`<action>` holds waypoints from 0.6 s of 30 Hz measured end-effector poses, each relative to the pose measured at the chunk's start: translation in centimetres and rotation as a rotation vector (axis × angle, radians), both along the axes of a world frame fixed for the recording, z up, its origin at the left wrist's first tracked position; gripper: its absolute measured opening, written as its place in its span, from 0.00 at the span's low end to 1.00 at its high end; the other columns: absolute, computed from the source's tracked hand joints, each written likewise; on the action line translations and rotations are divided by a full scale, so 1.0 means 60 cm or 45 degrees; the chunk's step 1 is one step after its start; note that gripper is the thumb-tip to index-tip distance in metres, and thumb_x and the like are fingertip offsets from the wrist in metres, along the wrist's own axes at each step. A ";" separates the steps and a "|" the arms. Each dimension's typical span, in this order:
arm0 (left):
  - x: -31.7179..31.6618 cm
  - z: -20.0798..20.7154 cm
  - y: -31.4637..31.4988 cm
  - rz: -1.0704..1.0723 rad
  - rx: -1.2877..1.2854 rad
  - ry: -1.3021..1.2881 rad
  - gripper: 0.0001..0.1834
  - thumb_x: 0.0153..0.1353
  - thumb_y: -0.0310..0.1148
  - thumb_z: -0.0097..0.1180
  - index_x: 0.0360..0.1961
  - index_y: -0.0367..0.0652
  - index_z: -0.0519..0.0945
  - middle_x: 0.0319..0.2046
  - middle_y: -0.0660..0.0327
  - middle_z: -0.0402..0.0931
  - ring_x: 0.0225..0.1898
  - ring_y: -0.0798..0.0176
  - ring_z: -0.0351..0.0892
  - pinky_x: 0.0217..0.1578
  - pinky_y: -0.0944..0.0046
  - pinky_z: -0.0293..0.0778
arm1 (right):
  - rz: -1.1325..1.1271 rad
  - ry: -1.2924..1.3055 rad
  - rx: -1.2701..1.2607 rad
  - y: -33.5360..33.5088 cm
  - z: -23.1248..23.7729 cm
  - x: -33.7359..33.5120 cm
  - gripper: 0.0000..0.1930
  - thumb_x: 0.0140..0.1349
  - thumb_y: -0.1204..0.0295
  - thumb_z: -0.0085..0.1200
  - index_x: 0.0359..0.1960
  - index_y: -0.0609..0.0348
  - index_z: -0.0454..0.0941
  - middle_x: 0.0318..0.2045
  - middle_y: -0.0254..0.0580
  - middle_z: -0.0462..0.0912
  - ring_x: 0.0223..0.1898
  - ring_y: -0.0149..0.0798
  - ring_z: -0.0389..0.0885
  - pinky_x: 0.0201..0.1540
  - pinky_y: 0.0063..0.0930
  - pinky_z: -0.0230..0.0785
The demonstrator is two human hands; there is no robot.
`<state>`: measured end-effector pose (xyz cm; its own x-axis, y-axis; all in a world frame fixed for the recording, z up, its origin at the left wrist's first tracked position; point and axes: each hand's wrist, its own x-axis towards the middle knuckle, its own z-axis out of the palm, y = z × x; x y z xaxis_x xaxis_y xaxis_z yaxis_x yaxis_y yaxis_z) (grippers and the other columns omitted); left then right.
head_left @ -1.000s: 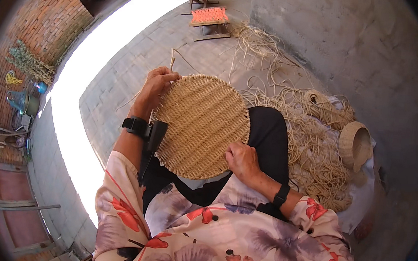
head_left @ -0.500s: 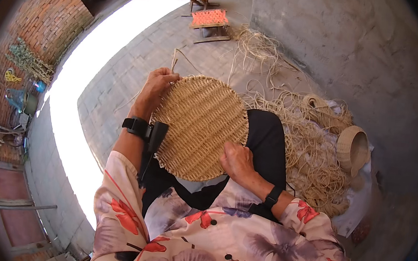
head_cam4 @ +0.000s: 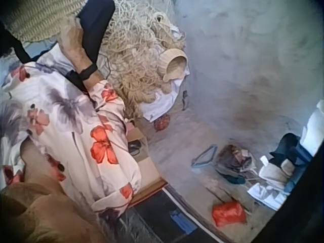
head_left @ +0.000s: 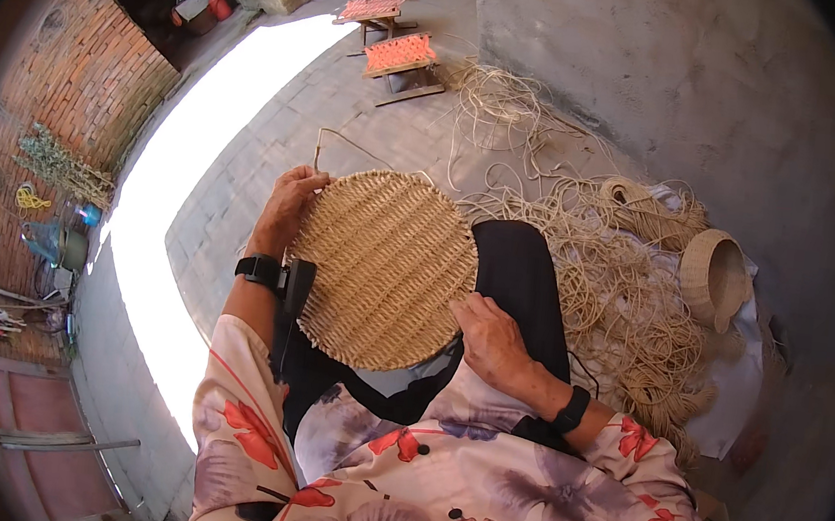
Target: Weaving a circular base for a basket using straw and thin rope.
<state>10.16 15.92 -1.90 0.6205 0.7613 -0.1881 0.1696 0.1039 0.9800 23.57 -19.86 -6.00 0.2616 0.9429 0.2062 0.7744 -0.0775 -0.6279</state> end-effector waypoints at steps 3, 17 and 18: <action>-0.003 -0.004 0.006 0.001 -0.014 -0.006 0.09 0.62 0.33 0.62 0.28 0.44 0.76 0.30 0.65 0.82 0.21 0.77 0.66 0.23 0.75 0.61 | 0.099 -0.051 -0.068 0.002 0.011 -0.006 0.20 0.52 0.83 0.51 0.49 0.63 0.73 0.41 0.50 0.74 0.47 0.53 0.75 0.44 0.45 0.74; -0.006 0.013 -0.005 -0.002 -0.043 0.004 0.08 0.64 0.30 0.59 0.29 0.43 0.74 0.37 0.58 0.83 0.32 0.70 0.76 0.33 0.71 0.72 | 0.182 0.149 -0.024 0.008 0.002 0.026 0.16 0.53 0.80 0.55 0.46 0.61 0.75 0.38 0.52 0.76 0.44 0.55 0.78 0.46 0.46 0.75; -0.005 0.018 -0.007 -0.023 -0.052 -0.028 0.08 0.63 0.30 0.60 0.29 0.42 0.74 0.37 0.58 0.83 0.32 0.70 0.76 0.33 0.71 0.72 | 0.121 0.366 0.077 0.013 -0.001 0.033 0.14 0.55 0.79 0.55 0.45 0.61 0.76 0.37 0.51 0.77 0.41 0.55 0.80 0.44 0.45 0.75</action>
